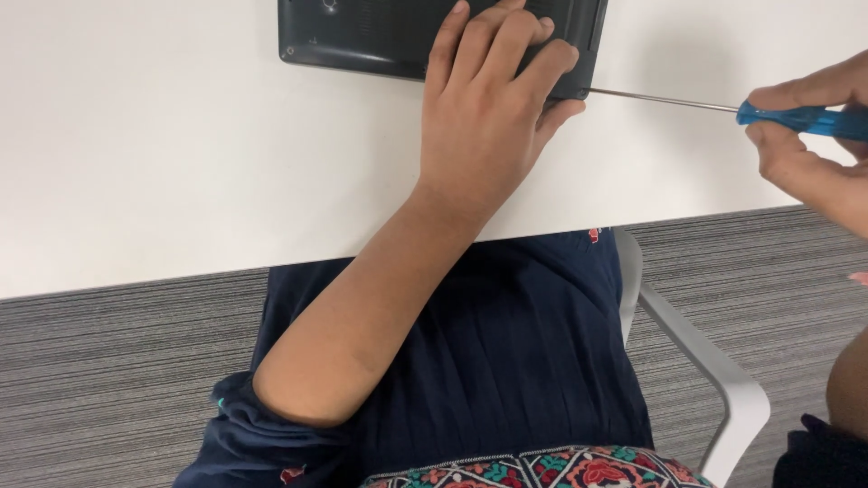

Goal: Using a screwdriver to open the back panel of a laptop.

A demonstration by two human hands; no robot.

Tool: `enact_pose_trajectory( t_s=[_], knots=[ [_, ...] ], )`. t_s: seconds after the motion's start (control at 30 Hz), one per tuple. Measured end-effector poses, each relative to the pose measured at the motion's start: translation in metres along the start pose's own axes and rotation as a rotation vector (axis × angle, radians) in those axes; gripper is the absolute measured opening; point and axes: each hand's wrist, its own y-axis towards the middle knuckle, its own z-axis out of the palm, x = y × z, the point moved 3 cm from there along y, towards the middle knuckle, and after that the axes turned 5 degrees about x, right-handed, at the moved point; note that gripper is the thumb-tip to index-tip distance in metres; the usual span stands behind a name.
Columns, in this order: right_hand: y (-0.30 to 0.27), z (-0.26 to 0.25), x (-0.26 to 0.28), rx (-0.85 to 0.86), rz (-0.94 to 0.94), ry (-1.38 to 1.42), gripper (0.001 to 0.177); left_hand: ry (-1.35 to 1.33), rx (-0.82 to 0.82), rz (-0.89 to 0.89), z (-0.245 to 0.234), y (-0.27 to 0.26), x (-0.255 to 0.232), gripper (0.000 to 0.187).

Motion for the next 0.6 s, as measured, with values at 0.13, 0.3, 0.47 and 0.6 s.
enact_pose_trajectory(
  t_s=[0.13, 0.3, 0.47, 0.6],
  knots=[
    [-0.001, -0.015, 0.036, -0.004, 0.007, -0.074, 0.023, -0.007, -0.002, -0.001, 0.0, 0.0, 0.0, 0.044],
    [0.001, -0.03, 0.062, 0.006, -0.006, -0.149, 0.022, -0.023, -0.006, 0.003, -0.002, 0.0, 0.0, 0.044],
    [-0.032, 0.057, -0.193, 0.222, -0.515, -1.413, 0.024, -0.038, -0.023, 0.002, -0.001, -0.002, 0.001, 0.044],
    [-0.023, 0.131, -0.241, 0.447, -1.029, -2.667, 0.034, -0.036, -0.019, 0.008, -0.002, -0.001, 0.001, 0.045]
  ],
)
